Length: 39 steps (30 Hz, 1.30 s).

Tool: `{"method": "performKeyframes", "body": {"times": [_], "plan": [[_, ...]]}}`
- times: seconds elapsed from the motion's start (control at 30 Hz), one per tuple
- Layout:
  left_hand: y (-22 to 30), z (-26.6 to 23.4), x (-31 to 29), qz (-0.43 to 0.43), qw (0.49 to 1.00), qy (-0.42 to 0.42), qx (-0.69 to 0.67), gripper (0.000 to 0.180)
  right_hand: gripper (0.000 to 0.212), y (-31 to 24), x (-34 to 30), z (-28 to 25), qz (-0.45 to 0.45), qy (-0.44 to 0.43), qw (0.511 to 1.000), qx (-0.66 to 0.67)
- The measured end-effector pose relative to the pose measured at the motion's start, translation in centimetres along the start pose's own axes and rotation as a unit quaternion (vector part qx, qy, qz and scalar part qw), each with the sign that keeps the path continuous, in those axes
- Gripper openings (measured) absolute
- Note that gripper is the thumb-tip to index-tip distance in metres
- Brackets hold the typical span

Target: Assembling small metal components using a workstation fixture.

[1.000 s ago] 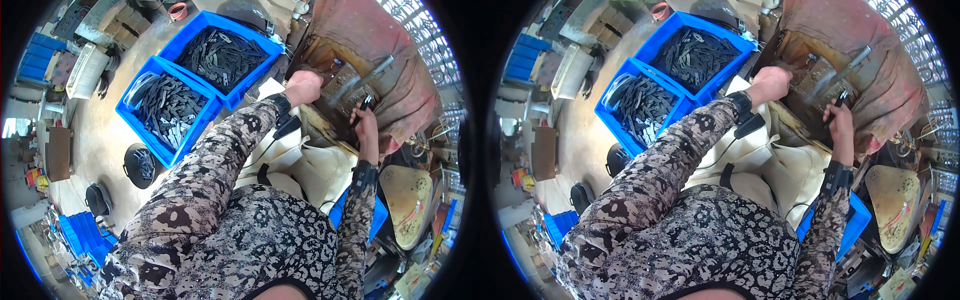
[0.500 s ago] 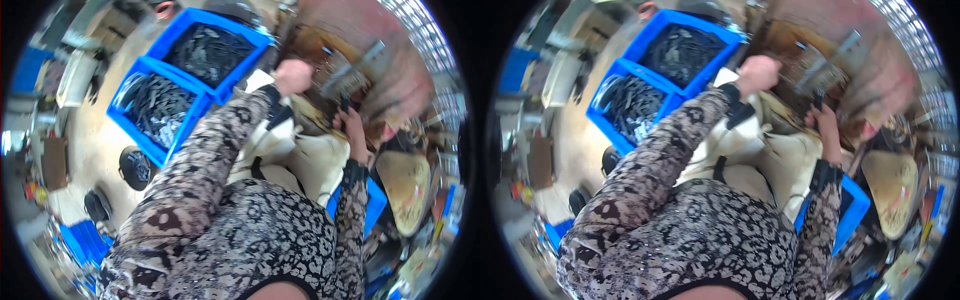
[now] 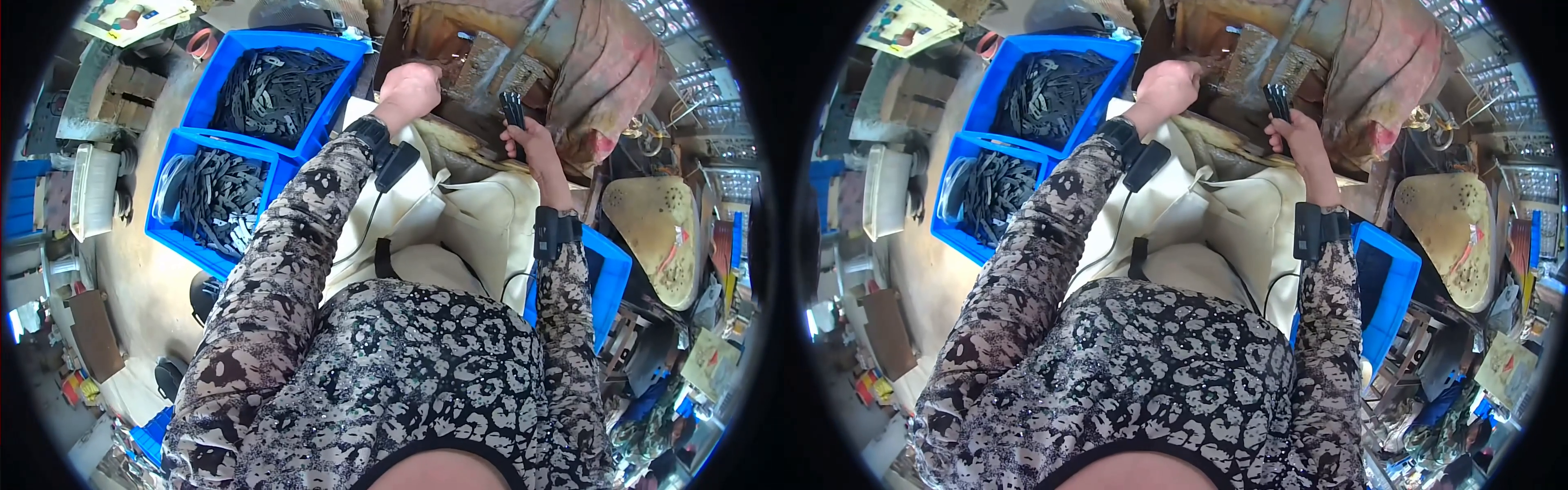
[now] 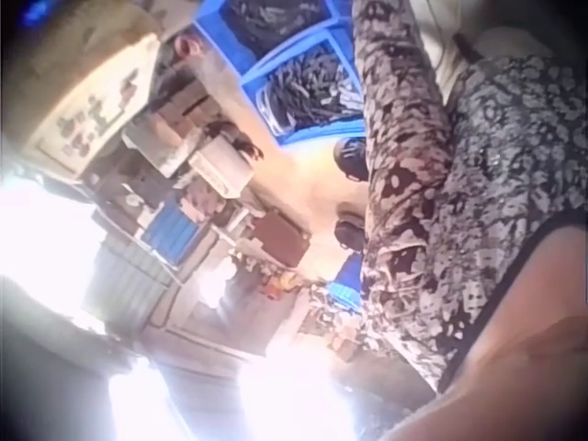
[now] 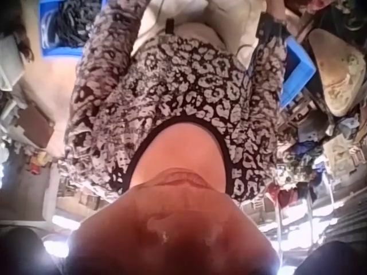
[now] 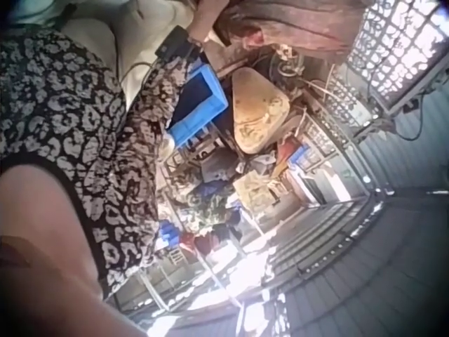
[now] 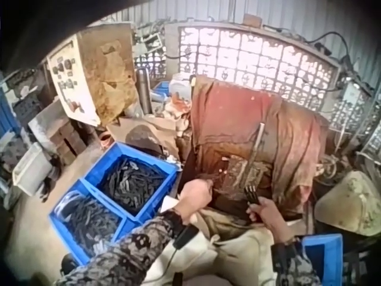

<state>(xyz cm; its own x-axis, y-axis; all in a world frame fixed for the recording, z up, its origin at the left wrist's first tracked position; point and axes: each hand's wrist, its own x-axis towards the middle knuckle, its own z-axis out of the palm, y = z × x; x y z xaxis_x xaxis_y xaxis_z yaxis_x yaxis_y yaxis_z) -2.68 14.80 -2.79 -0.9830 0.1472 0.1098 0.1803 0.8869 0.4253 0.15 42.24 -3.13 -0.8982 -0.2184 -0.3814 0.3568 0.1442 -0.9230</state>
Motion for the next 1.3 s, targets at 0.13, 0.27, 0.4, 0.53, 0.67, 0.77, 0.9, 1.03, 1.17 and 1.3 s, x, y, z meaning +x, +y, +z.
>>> {"method": "performKeyframes", "body": {"times": [0.13, 0.27, 0.4, 0.53, 0.67, 0.77, 0.9, 1.03, 1.17, 1.3], "plan": [[0.0, -0.1, -0.1, 0.002, 1.000, 0.005, -0.007, 0.021, 0.011, 0.2, 0.0, 0.3, -0.023, 0.016, 1.000, -0.012], [-0.1, -0.2, 0.0, -0.004, 1.000, -0.007, -0.010, 0.022, 0.008, 0.2, 0.0, 0.3, -0.040, 0.030, 0.999, -0.006], [-0.4, -0.2, -0.1, 0.021, 0.999, 0.000, -0.028, 0.023, 0.006, 0.2, 0.1, 0.1, -0.052, 0.024, 0.998, -0.006], [-1.8, -0.5, -0.9, 0.067, 0.992, 0.049, -0.090, 0.024, 0.007, 0.4, 0.6, 0.5, -0.050, 0.018, 0.998, -0.021], [-5.4, -2.5, -3.5, 0.166, 0.947, 0.218, -0.168, 0.025, 0.010, 1.0, 0.6, 0.3, -0.050, 0.049, 0.997, -0.015], [-9.8, -6.3, -8.9, 0.102, 0.945, 0.264, -0.165, 0.026, 0.011, 1.4, 1.4, 0.4, -0.041, 0.016, 0.999, 0.012], [-19.1, -7.7, -16.3, -0.104, 0.935, 0.308, -0.141, 0.027, 0.009, 1.0, 0.8, -0.8, -0.035, 0.064, 0.997, -0.026], [-27.1, -9.4, -23.8, -0.270, 0.898, 0.334, -0.095, 0.025, 0.011, 0.7, 0.8, -1.5, -0.050, 0.071, 0.996, -0.006], [-29.7, -8.6, -28.8, -0.380, 0.881, 0.277, -0.054, 0.023, 0.010, 0.3, 1.6, -0.6, -0.048, 0.085, 0.995, 0.004], [-30.5, -6.1, -30.0, -0.428, 0.884, 0.183, -0.035, 0.023, 0.010, 0.3, 1.4, -0.2, -0.049, 0.098, 0.994, -0.010]]}}
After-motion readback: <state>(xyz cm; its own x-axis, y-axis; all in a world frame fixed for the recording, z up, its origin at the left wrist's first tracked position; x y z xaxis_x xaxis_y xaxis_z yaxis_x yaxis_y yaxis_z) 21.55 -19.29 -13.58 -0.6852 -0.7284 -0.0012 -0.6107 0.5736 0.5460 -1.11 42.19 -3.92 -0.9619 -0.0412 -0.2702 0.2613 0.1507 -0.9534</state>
